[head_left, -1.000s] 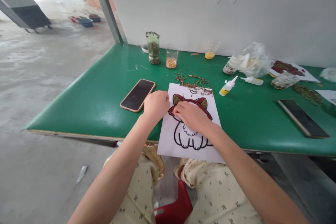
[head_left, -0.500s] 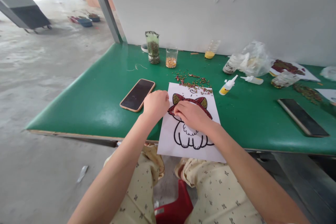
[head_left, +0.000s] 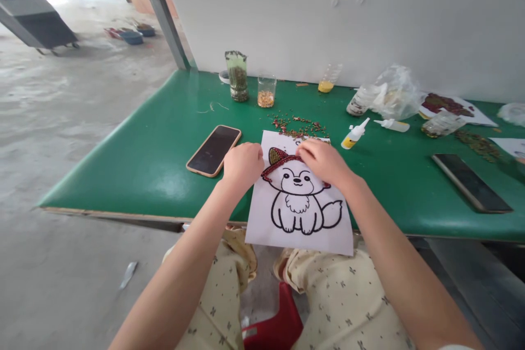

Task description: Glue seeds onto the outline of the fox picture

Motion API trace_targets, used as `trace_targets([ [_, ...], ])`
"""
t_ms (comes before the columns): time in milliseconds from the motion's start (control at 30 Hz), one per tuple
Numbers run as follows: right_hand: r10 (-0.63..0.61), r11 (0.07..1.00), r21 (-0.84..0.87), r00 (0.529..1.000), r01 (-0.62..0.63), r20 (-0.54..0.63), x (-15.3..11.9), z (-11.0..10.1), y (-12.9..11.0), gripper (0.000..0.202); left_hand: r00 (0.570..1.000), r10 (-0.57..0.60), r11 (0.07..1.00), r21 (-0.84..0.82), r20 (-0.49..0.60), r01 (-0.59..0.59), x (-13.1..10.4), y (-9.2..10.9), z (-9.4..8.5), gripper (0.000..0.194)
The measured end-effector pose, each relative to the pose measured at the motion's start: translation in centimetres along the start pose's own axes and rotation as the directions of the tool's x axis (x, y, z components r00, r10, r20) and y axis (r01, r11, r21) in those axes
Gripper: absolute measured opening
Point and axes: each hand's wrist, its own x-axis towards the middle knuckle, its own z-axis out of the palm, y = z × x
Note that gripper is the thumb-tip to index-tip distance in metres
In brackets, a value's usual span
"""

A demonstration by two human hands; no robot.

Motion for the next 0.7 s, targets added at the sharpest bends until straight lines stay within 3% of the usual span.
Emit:
trace_targets([
  [100,0.140,0.987,-0.063,0.983,-0.148,-0.119,0.7,-1.8,2.3,0.022,1.000,0.002,1.000,0.011,-0.003,-0.002,0.1,0.0,0.1,0.033],
  [300,0.236,0.940,-0.197,0.948,-0.278,-0.212,3.4,-3.2,5.4,0.017,0.999,-0.016,1.000,0.009,-0.037,0.017,0.7,0.2,0.5,0.033],
  [400,0.260,0.922,-0.248,0.949,-0.299,-0.178,5.5,-2.6,5.8,0.016,0.999,-0.022,0.999,0.024,-0.042,0.023,1.0,0.2,0.8,0.034],
  [567,0.153,0.930,-0.310,0.975,-0.197,-0.163,8.3,-0.4,6.1,0.019,0.999,-0.024,0.999,0.027,-0.044,0.025,1.2,0.1,1.0,0.033],
  [700,0.201,0.915,-0.322,0.967,-0.243,-0.157,9.2,0.7,6.6,0.015,0.999,-0.023,1.000,0.016,-0.049,0.024,1.1,-0.1,1.0,0.032],
])
